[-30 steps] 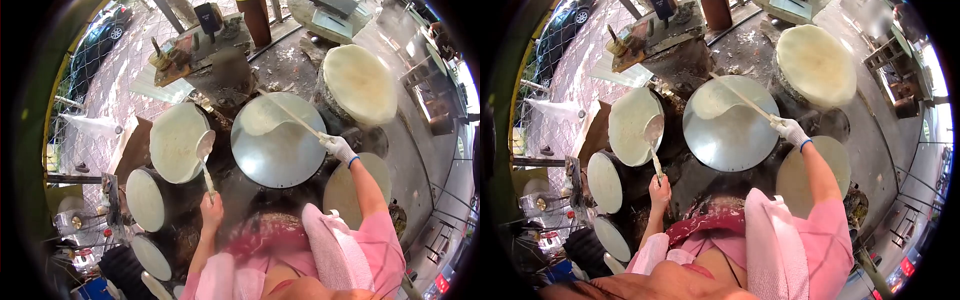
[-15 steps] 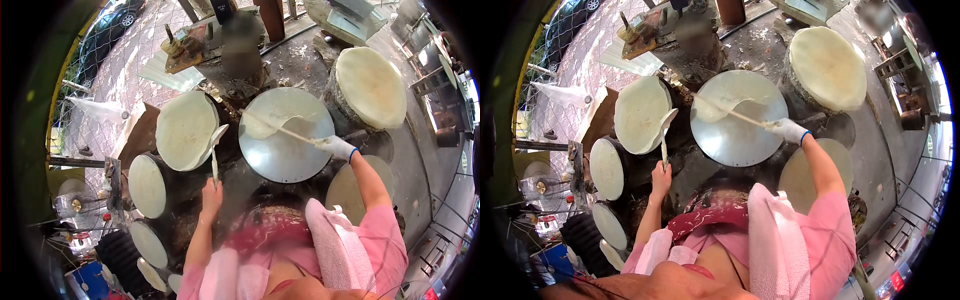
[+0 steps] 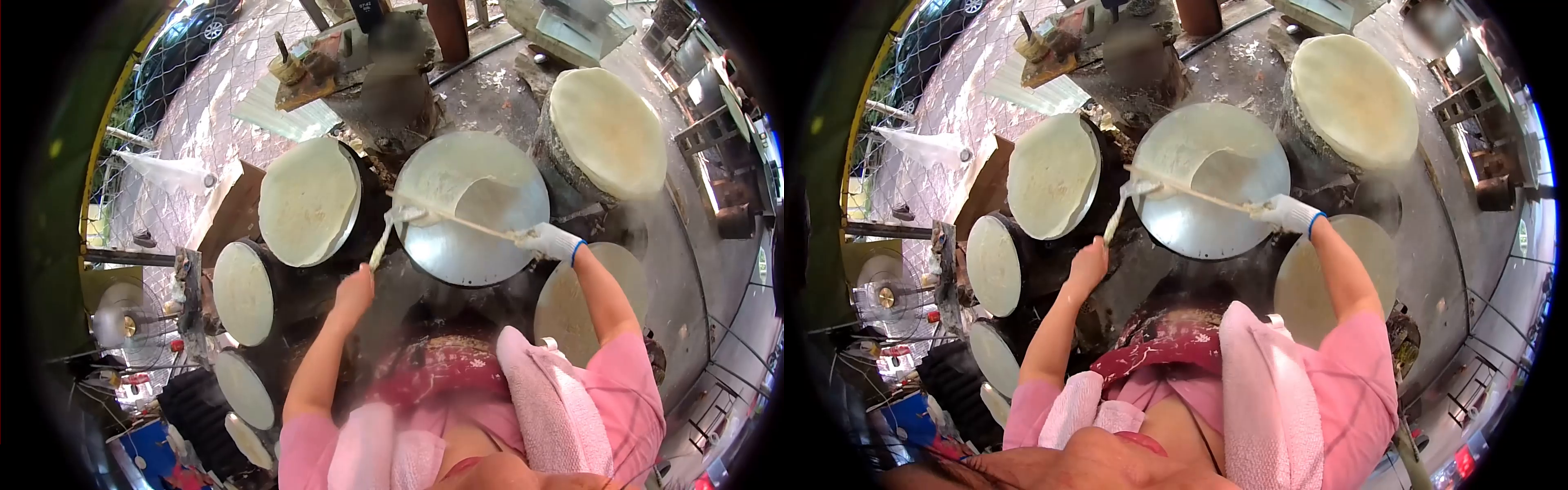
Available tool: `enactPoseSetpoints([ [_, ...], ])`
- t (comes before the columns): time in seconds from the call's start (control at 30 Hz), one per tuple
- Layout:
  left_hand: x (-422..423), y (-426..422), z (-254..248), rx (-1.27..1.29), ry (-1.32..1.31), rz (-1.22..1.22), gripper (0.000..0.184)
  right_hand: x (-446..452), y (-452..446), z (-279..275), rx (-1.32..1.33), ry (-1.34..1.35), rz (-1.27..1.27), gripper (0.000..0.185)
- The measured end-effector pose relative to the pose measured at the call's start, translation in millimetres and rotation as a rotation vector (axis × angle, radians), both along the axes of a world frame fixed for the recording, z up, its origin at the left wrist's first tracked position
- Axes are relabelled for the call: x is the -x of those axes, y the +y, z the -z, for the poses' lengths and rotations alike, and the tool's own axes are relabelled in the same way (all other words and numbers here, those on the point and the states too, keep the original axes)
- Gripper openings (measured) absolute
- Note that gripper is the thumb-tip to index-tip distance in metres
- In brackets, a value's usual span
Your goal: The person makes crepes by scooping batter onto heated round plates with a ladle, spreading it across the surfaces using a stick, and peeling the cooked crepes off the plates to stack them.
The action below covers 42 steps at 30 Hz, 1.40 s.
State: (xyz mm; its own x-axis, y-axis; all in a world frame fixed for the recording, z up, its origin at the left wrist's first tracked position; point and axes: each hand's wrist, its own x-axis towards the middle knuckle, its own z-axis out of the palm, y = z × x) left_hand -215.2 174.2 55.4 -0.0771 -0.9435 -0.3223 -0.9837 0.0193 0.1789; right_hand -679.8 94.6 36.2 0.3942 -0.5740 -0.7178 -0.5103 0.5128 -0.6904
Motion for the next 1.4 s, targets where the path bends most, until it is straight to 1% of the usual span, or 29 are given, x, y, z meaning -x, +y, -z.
enactPoseSetpoints([
  [0.07, -1, 32, -13, -0.065, 0.008, 0.049, 0.017, 11, 34, 22, -0.083, -0.146, 0.07, 0.043],
  [0.13, 5, 62, -17, -0.113, 0.047, 0.101, 0.014, 23, 75, 23, -0.059, -0.049, 0.103, 0.045],
  [0.2, 11, 87, -3, -0.197, 0.098, 0.079, 0.018, 10, 115, -25, -0.183, -0.037, 0.316, 0.049],
  [0.23, 11, 95, 10, -0.227, 0.164, 0.06, 0.018, 2, 140, -19, -0.217, -0.18, 0.467, 0.046],
  [0.27, 13, 93, 9, -0.279, 0.277, 0.04, 0.019, -25, 154, -42, -0.338, -0.211, 0.679, 0.041],
  [0.3, 9, 89, 5, -0.336, 0.401, 0.052, 0.019, -48, 174, -22, -0.422, -0.387, 0.783, 0.036],
  [0.33, 8, 77, -17, -0.39, 0.523, 0.068, 0.02, -72, 186, 3, -0.495, -0.569, 0.885, 0.031],
  [0.4, -12, 67, -36, -0.318, 0.67, 0.05, 0.023, -138, 181, 13, -0.389, -0.819, 0.874, 0.025],
  [0.43, -18, 62, -65, -0.344, 0.708, -0.048, 0.024, -173, 168, 0, -0.361, -0.782, 0.845, 0.023],
  [0.47, -32, 62, -69, -0.219, 0.737, -0.071, 0.023, -208, 151, -13, -0.33, -0.744, 0.816, 0.024],
  [0.5, -45, 60, -74, -0.12, 0.779, -0.101, 0.022, -248, 137, -8, -0.281, -0.67, 0.892, 0.024],
  [0.53, -57, 58, -78, -0.022, 0.822, -0.134, 0.021, -286, 124, 6, -0.232, -0.591, 0.966, 0.024],
  [0.6, -81, 51, -79, 0.066, 0.912, -0.138, 0.017, -337, 105, 49, -0.045, -0.389, 0.935, 0.032],
  [0.63, -92, 49, -78, 0.041, 0.914, -0.15, 0.014, -349, 103, 90, 0.096, -0.128, 0.921, 0.032],
  [0.67, -102, 48, -75, 0.043, 0.912, -0.131, 0.015, -359, 99, 83, 0.231, 0.135, 0.891, 0.032],
  [0.7, -110, 50, -71, 0.047, 0.912, -0.114, 0.015, -358, 108, 73, 0.11, 0.115, 1.057, 0.034],
  [0.73, -117, 52, -65, 0.053, 0.914, -0.101, 0.015, -348, 119, 96, 0.121, 0.225, 1.078, 0.034],
  [0.8, -126, 59, -56, -0.008, 0.912, -0.108, 0.016, -319, 146, 85, 0.271, 0.405, 1.059, 0.035],
  [0.87, -124, 63, -59, -0.012, 0.883, -0.074, 0.017, -291, 159, 76, 0.146, 0.263, 1.213, 0.04],
  [0.9, -121, 65, -61, -0.025, 0.867, -0.065, 0.018, -283, 163, 81, 0.15, 0.047, 1.387, 0.047],
  [1.0, -103, 69, -66, -0.047, 0.883, -0.045, 0.018, -286, 169, 64, 0.111, -0.056, 1.189, 0.049],
  [1.07, -83, 69, -73, -0.051, 0.892, -0.036, 0.019, -283, 184, 57, 0.443, 0.549, 0.554, 0.05],
  [1.17, -48, 70, -78, -0.046, 0.9, -0.03, 0.019, -238, 192, 47, 0.325, 0.703, 0.701, 0.052],
  [1.2, -36, 70, -79, -0.044, 0.896, -0.027, 0.018, -213, 190, 44, 0.315, 0.69, 0.711, 0.054],
  [1.23, -23, 70, -81, -0.04, 0.903, -0.018, 0.018, -187, 186, 59, 0.337, 0.633, 0.771, 0.054],
  [1.27, -9, 69, -84, -0.036, 0.911, -0.012, 0.018, -172, 181, 61, 0.359, 0.578, 0.831, 0.055],
  [1.3, 4, 68, -86, -0.032, 0.92, -0.006, 0.017, -164, 183, 62, 0.284, 0.465, 0.847, 0.055],
  [1.37, 29, 68, -93, -0.049, 0.91, -0.017, 0.017, -164, 176, 21, 0.14, 0.237, 0.872, 0.055],
  [1.4, 40, 65, -95, -0.053, 0.907, -0.021, 0.017, -169, 185, 18, 0.217, 0.264, 0.696, 0.054],
])
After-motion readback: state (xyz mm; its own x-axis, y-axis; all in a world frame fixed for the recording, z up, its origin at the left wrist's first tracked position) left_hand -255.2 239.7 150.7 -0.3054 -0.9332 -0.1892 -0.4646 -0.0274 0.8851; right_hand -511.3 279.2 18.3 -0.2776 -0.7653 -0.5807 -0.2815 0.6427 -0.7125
